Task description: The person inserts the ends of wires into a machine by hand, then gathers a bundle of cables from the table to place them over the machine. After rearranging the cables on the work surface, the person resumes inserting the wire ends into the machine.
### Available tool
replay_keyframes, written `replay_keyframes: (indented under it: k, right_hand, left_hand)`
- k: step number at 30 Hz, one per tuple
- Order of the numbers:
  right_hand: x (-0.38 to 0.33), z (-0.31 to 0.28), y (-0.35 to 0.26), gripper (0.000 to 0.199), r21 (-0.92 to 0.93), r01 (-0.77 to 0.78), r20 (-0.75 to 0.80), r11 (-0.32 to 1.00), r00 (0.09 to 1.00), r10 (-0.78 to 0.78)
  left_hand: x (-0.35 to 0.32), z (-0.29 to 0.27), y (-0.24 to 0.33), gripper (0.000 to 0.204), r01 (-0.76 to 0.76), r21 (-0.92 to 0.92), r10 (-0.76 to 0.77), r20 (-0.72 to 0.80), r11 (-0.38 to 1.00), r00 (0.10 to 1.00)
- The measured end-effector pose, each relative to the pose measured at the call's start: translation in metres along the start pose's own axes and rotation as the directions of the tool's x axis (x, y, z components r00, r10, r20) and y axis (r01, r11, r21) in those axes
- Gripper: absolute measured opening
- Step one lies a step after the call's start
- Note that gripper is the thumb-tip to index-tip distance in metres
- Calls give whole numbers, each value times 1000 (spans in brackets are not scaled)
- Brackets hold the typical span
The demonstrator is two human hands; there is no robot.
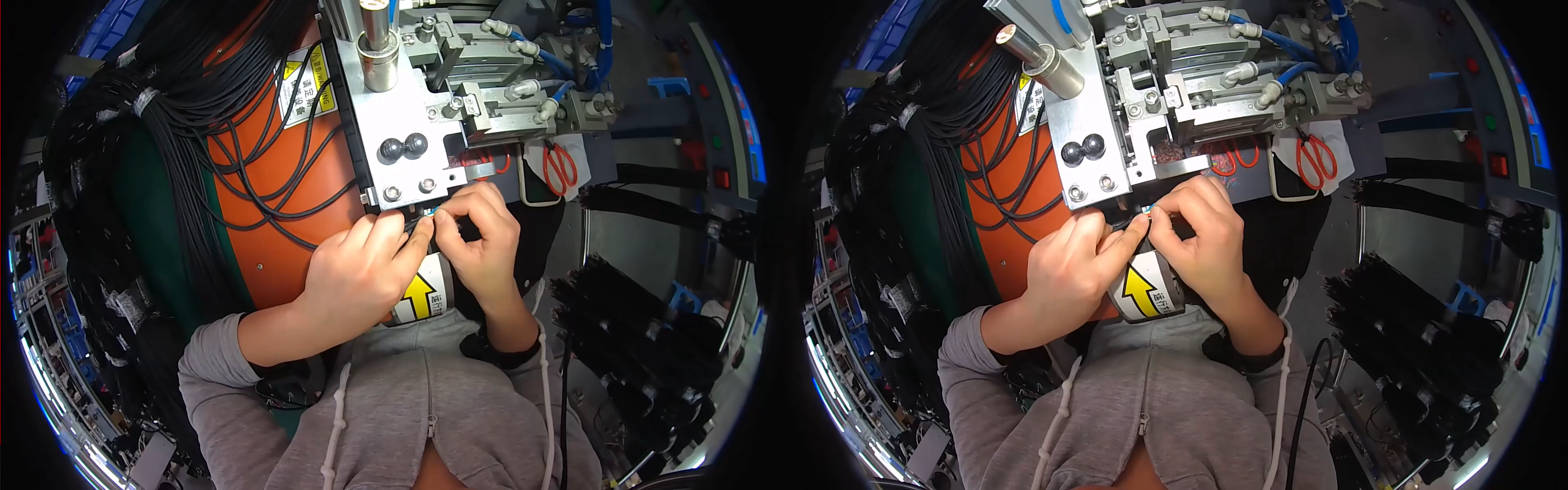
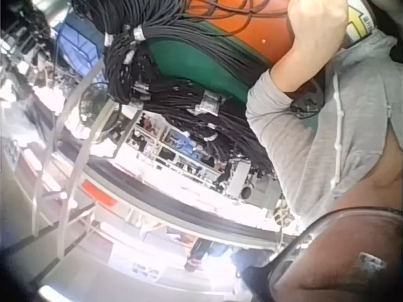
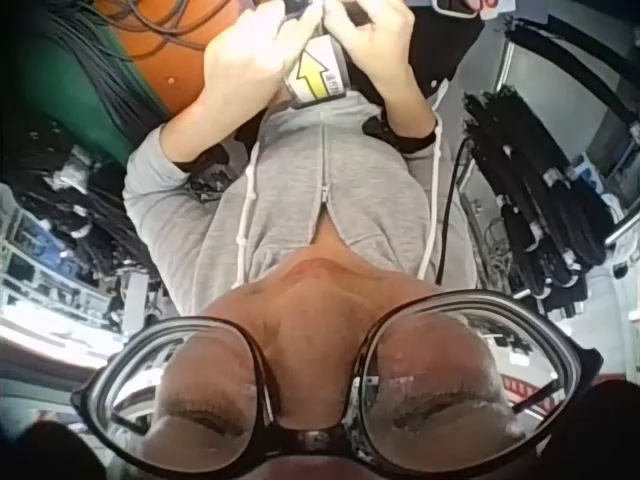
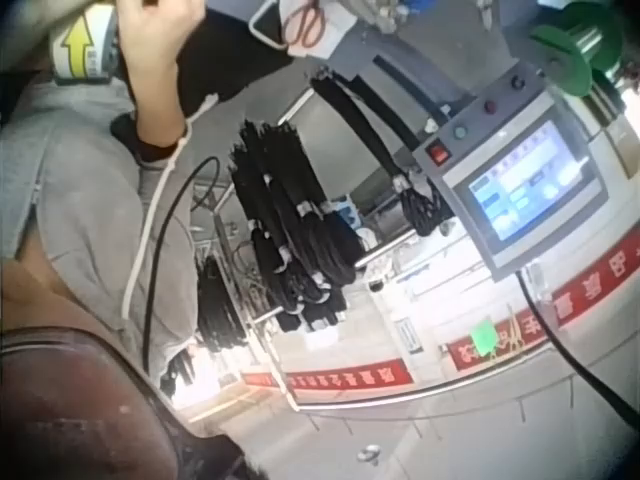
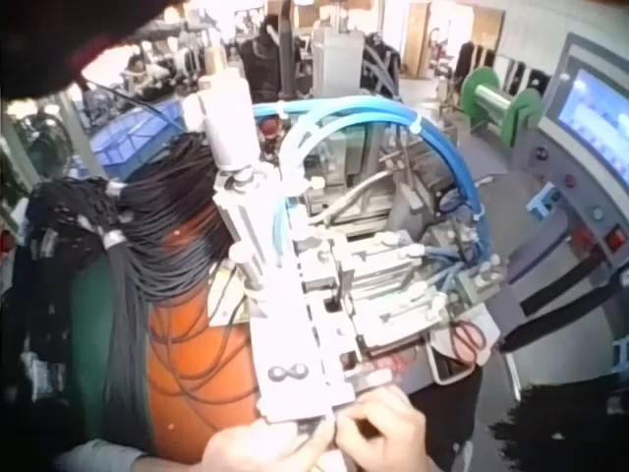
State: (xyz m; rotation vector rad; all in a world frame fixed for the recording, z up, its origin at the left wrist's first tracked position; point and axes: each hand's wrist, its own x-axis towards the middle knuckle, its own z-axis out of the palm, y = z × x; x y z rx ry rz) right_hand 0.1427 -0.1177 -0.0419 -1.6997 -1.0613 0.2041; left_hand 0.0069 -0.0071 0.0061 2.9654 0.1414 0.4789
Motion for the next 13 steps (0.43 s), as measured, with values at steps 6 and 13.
replay_keyframes:
  k: [6,13]
  right_hand:
    - [-8,5,10,8,322,-372,82,871,927,366]
    - [-9,11,5,5,211,-204,24,956,979,204]
  left_hand:
    - [5,7,-6,27,13,-72,-18,-75,997,997]
    - [7,-4,-10,17,18,-29,-22,-158,999,987]
